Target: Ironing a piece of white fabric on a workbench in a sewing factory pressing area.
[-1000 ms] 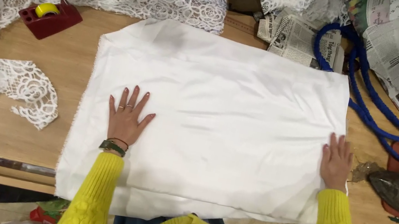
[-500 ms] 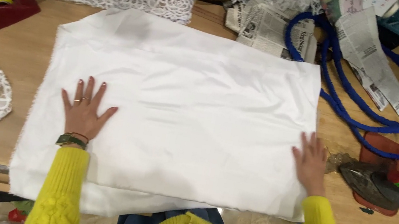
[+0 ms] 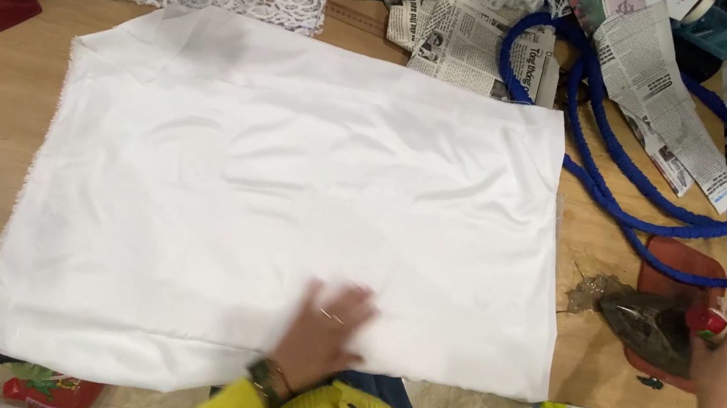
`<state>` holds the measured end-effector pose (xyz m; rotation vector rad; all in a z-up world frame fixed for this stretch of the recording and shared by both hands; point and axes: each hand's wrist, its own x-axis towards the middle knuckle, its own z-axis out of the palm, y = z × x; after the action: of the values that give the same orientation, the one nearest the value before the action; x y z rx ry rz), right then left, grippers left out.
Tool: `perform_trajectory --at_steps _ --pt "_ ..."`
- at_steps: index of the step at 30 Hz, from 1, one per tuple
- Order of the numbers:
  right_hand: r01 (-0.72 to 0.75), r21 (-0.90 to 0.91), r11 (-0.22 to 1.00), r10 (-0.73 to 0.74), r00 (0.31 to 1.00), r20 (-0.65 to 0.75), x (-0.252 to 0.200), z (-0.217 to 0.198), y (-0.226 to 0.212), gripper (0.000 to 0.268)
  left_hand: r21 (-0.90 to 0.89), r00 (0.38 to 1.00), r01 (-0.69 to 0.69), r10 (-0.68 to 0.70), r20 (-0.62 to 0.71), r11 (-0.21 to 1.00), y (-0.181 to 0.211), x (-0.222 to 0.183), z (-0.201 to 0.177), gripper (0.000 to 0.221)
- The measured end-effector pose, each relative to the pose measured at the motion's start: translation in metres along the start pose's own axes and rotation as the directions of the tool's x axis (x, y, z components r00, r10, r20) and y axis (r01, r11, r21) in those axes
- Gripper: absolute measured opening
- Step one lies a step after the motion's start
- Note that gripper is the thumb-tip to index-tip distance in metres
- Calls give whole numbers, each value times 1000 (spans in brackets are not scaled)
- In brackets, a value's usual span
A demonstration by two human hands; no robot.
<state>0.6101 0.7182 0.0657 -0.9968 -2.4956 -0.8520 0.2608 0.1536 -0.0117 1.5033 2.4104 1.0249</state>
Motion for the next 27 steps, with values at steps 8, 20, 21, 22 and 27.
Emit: perform_trajectory --at_steps 8,20,21,22,27 --pt "-146 131 981 14 717 697 40 29 51 52 286 898 -411 330 292 866 26 5 15 78" --pt "-40 536 843 -230 874 428 57 -148 -124 76 360 784 -612 479 395 704 48 9 45 90" --pt "-40 536 843 -231 874 428 60 -158 -146 76 360 784 -611 479 394 705 48 12 56 90" --pt "50 596 802 -344 853 392 64 -169 -168 71 204 748 -652 576 330 730 47 14 67 90" --pt "418 721 553 -628 778 31 66 -186 -252 59 173 678 -735 702 219 656 54 20 70 55"
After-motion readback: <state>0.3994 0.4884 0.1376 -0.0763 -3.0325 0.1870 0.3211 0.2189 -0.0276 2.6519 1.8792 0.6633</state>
